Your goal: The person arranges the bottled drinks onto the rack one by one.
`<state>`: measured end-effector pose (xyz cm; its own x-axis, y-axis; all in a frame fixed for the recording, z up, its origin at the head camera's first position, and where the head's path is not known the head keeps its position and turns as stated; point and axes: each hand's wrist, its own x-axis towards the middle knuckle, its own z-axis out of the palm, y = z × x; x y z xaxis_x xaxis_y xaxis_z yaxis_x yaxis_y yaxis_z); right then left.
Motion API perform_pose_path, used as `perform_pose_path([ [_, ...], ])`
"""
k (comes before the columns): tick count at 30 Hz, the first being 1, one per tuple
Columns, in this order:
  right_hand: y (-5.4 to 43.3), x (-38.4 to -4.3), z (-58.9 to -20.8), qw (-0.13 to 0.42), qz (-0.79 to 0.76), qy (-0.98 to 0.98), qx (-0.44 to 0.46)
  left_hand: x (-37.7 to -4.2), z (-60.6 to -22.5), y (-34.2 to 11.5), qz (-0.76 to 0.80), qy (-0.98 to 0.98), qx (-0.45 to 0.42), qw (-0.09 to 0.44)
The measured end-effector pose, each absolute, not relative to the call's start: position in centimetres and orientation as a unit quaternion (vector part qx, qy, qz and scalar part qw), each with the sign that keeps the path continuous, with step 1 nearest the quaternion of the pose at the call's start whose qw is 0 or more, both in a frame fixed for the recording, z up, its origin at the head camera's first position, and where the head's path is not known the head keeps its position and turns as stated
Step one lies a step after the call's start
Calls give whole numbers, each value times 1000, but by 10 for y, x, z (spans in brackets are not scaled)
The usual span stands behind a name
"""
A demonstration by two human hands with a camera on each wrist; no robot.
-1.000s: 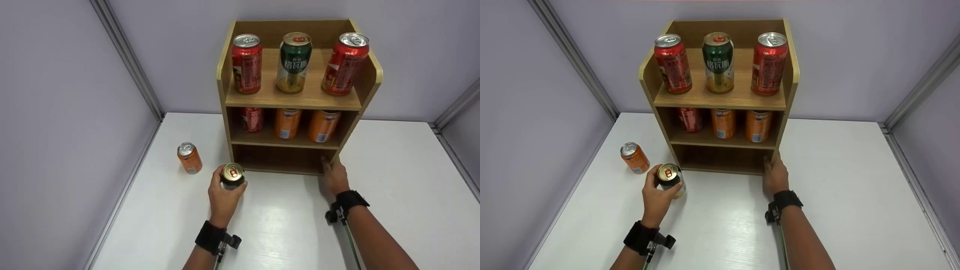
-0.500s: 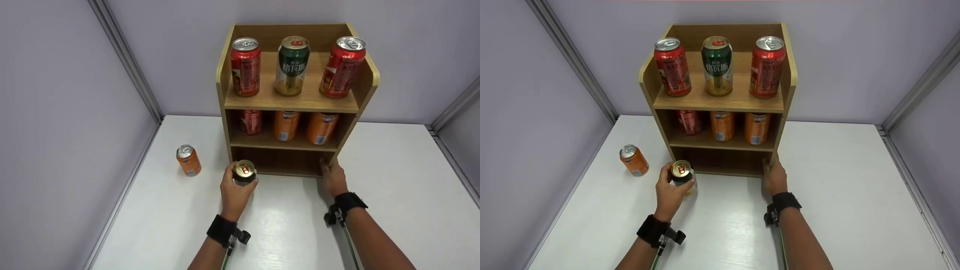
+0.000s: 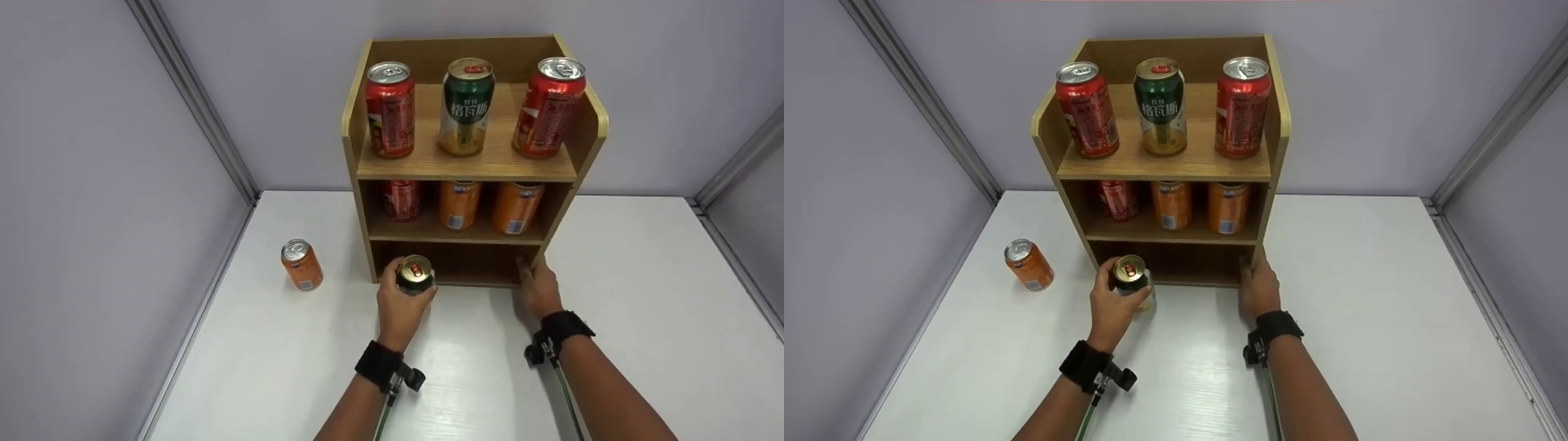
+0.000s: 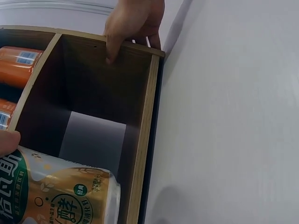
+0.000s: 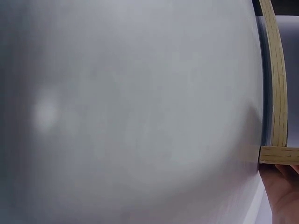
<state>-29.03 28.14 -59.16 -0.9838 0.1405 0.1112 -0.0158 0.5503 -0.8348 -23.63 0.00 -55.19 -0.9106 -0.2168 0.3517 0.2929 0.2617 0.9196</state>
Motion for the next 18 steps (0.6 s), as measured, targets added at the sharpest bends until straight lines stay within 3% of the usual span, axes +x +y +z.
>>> perform_pose_path([
  [18, 282, -292, -592, 82, 467, -880, -40, -257, -551, 26, -604, -771, -38, 197],
])
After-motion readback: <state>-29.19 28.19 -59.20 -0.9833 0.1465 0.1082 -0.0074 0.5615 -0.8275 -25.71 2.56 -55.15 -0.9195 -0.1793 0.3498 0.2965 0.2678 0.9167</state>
